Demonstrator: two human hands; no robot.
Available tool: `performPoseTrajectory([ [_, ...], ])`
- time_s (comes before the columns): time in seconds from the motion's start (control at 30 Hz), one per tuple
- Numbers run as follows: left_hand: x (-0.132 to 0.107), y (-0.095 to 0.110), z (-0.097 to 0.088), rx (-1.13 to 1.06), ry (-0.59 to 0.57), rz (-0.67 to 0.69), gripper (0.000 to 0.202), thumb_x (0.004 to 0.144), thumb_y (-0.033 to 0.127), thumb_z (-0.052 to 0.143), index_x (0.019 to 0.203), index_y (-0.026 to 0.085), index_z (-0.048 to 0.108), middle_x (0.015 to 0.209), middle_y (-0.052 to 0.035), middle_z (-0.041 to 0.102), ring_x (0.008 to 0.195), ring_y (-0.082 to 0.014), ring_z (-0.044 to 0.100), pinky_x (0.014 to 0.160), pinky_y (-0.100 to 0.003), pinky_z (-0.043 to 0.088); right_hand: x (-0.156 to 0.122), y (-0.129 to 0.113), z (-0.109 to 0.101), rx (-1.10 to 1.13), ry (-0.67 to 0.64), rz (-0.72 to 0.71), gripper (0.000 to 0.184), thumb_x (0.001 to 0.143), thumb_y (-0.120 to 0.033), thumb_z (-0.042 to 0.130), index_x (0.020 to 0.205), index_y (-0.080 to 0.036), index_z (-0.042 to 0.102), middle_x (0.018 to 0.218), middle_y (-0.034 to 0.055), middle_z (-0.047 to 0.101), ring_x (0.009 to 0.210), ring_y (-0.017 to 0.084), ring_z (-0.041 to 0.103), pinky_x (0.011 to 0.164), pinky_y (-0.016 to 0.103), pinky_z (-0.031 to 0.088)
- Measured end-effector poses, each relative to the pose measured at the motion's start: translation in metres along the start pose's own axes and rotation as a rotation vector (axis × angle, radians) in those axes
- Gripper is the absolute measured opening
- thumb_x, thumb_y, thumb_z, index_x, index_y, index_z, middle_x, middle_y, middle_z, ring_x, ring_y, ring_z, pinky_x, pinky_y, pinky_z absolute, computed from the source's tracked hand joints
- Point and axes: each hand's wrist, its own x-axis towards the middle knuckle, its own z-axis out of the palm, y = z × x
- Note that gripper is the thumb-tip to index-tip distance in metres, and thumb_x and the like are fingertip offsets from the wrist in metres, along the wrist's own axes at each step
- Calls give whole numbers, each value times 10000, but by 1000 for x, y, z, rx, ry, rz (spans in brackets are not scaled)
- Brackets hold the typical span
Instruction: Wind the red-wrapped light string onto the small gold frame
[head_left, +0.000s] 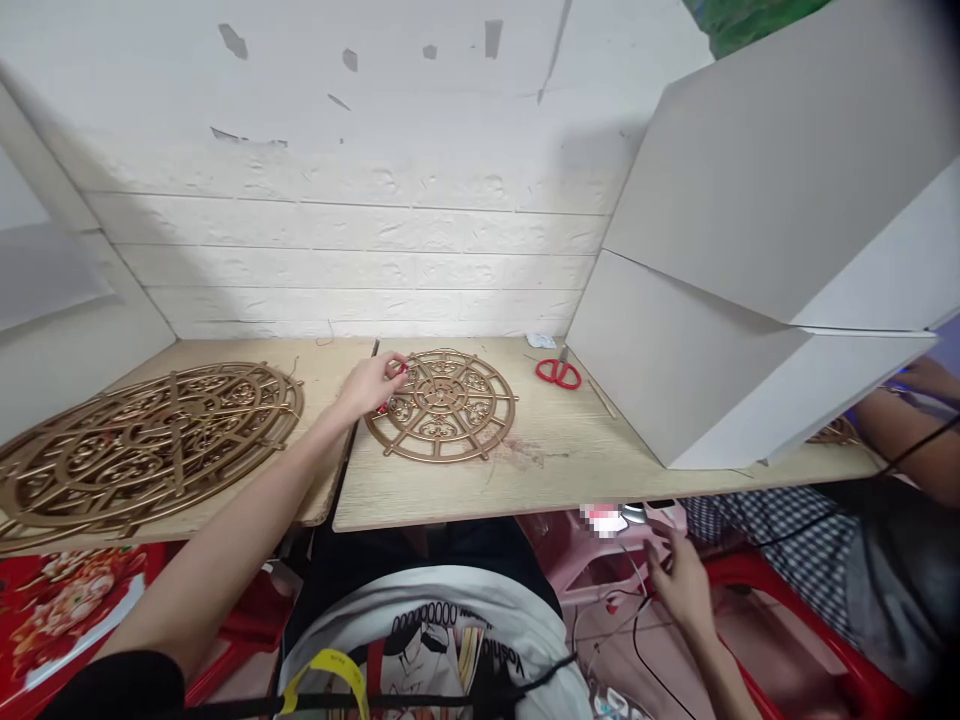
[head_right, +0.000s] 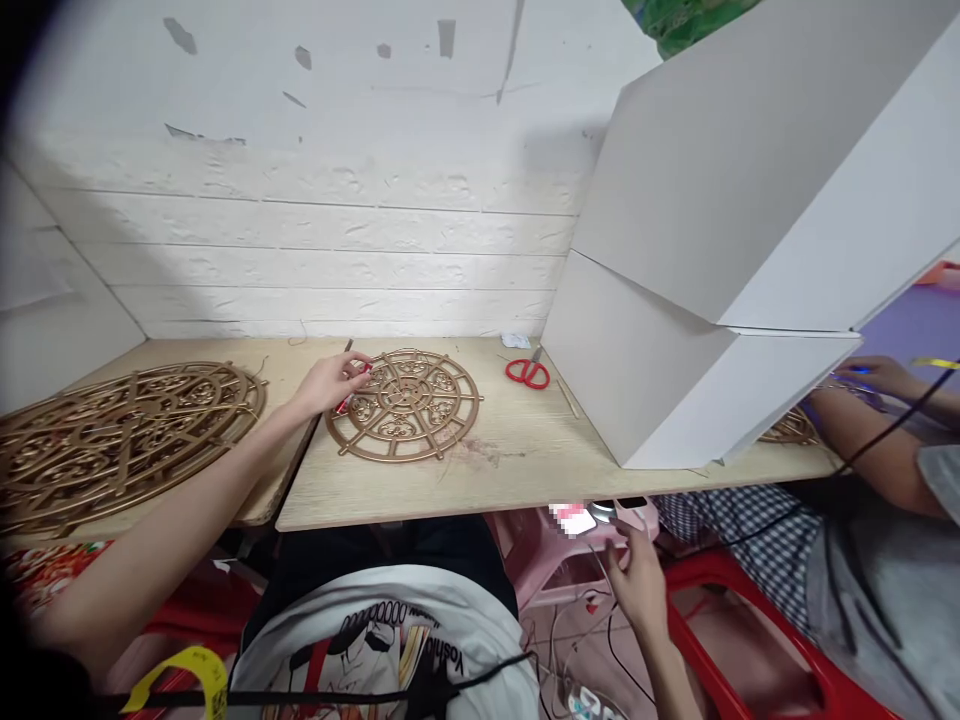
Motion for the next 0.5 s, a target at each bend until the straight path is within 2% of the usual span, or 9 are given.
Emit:
performPoseTrajectory([
  [0.07, 1, -2, 1, 9, -4, 3, 343, 759, 371, 565, 1065, 227, 623, 772, -44, 689, 724, -215, 622, 661, -284, 403, -1, 17, 27, -29, -110, 35, 514, 755, -542, 438, 1115, -180, 490, 1118, 150, 572, 1086, 326, 531, 919, 458, 431],
  [0.13, 1, -4, 3, 12, -13, 4, 345, 754, 373, 570, 1063, 231, 626, 764, -38, 689, 721, -214, 621, 659, -280, 401, 1, 24, 50, -69, -196, 47, 585, 745, -537, 447, 1210, -183, 431, 1183, 145, 529, 1136, 325, 493, 951, 455, 401],
  [0.2, 2, -6, 4, 12, -14, 4, 342, 745, 376, 580, 1050, 232, 633, 754, -35, 688, 714, -212, 619, 656, -276, 399, 7, 22, 64, -161, -199, 64, 644, 722, -558, 463, 1223, -154, 427, 1196, 171, 505, 1148, 352, 461, 953, 469, 381],
  [0.33, 2, -6, 5, 7, -16, 6, 346, 740, 373, 585, 1048, 223, 635, 753, -36, 686, 714, -208, 613, 657, -272, 396, 18, 8, 72, -315, -244, 117, 667, 735, -584, 462, 1217, -124, 435, 1204, 213, 469, 1118, 374, 452, 879, 466, 405],
  [0.5, 0, 0, 2, 52, -40, -9, 366, 752, 388, 563, 1073, 220, 621, 792, -35, 688, 717, -197, 610, 656, -272, 399, 19, 12, 79, -231, -195, 70, 676, 742, -635, 443, 1158, -102, 452, 1108, 212, 502, 1071, 350, 461, 852, 443, 413],
])
